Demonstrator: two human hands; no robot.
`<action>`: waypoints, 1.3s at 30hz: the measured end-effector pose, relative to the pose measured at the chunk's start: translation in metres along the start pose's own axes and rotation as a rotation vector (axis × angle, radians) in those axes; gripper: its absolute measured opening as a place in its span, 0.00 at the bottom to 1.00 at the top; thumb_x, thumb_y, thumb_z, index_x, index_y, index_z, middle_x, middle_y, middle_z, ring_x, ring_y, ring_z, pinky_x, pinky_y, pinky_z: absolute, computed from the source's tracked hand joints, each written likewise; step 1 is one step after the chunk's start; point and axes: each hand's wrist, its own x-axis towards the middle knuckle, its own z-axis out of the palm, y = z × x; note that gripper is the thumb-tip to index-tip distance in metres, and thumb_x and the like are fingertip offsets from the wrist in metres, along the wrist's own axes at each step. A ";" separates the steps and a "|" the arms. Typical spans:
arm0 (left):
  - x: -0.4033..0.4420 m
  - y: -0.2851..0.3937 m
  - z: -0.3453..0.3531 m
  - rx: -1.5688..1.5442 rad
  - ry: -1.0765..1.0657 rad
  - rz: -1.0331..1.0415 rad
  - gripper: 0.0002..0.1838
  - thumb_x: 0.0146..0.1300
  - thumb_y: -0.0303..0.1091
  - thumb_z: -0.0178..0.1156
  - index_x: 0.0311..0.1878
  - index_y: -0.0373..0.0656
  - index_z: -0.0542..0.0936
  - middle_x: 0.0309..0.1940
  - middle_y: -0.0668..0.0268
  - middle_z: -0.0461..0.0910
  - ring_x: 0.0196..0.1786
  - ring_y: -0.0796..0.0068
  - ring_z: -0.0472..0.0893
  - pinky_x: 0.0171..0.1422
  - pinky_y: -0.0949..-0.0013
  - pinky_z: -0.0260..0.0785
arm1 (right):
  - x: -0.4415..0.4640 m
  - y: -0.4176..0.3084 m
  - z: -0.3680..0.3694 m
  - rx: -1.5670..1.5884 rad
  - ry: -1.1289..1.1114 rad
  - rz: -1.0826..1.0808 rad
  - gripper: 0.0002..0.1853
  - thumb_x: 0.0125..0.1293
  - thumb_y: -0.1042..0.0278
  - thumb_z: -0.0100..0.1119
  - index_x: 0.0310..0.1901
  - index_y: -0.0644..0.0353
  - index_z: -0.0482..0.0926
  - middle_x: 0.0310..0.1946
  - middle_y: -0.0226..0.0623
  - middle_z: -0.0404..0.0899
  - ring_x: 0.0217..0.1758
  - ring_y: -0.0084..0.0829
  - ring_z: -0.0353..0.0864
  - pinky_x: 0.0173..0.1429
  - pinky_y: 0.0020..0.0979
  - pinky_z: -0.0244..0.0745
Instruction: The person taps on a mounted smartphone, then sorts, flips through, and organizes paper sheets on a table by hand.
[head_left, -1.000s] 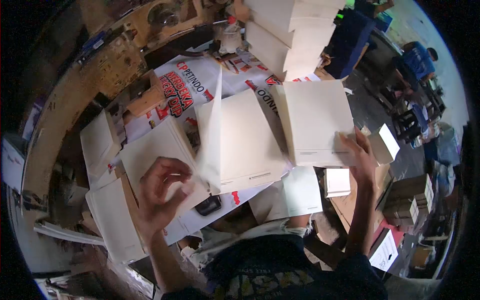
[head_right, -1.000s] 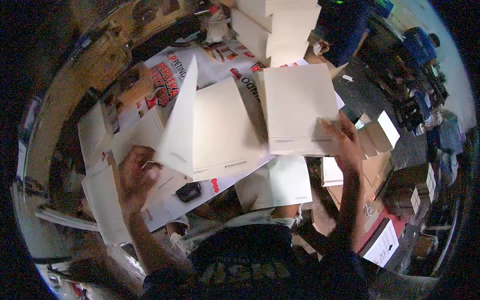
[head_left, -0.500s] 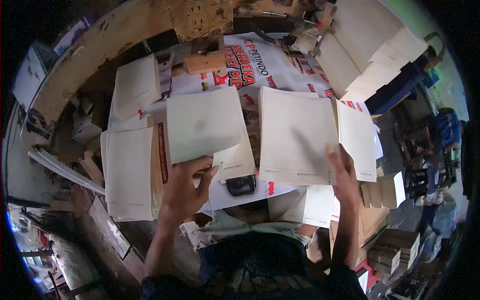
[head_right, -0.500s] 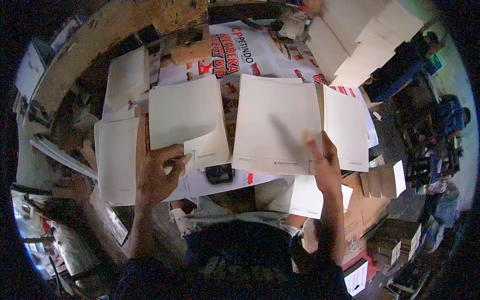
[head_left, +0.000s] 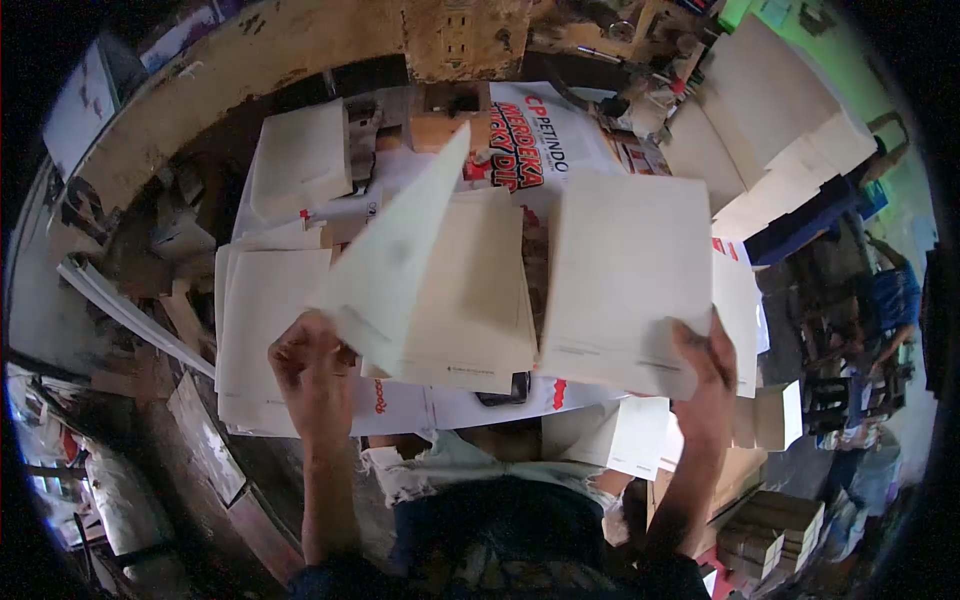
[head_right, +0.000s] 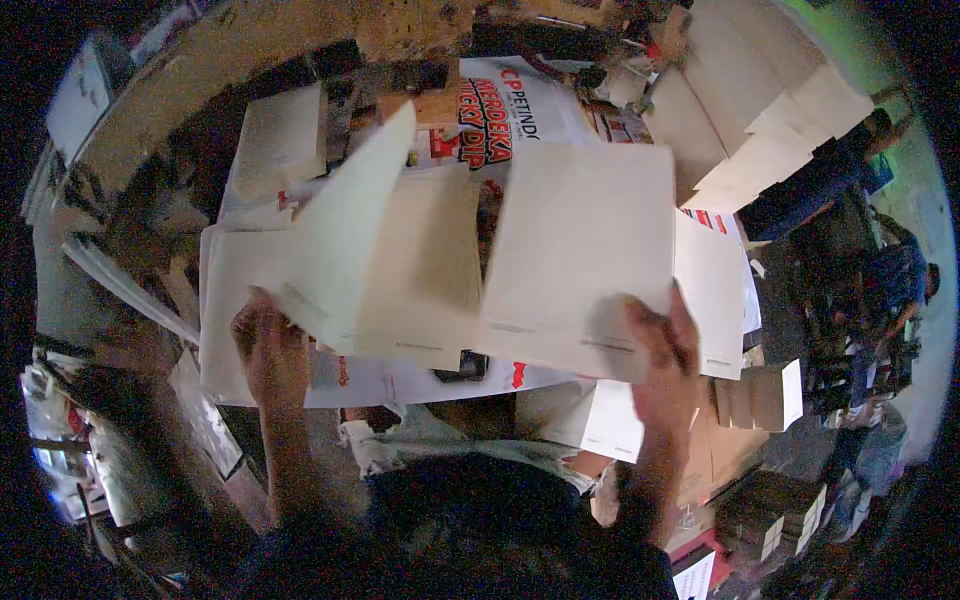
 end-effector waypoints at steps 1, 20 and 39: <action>0.002 0.015 0.021 -0.104 0.130 -0.056 0.13 0.69 0.36 0.59 0.40 0.34 0.80 0.29 0.61 0.81 0.30 0.80 0.77 0.33 0.72 0.71 | -0.003 0.010 0.007 -0.047 -0.057 0.013 0.31 0.68 0.65 0.60 0.70 0.64 0.64 0.52 0.44 0.81 0.55 0.32 0.80 0.64 0.35 0.71; 0.051 0.073 -0.093 1.140 0.107 0.369 0.17 0.69 0.32 0.57 0.58 0.37 0.76 0.43 0.54 0.82 0.45 0.66 0.81 0.49 0.62 0.74 | -0.082 0.025 0.133 -0.134 -1.218 -0.167 0.19 0.72 0.70 0.53 0.62 0.64 0.67 0.53 0.48 0.79 0.50 0.35 0.83 0.52 0.33 0.82; 0.071 0.045 -0.015 2.073 -0.640 0.399 0.33 0.68 0.47 0.56 0.74 0.52 0.62 0.79 0.56 0.43 0.80 0.50 0.45 0.76 0.33 0.33 | -0.116 -0.040 0.118 0.490 -1.450 -0.532 0.12 0.68 0.68 0.60 0.51 0.61 0.77 0.46 0.37 0.83 0.47 0.31 0.84 0.47 0.30 0.82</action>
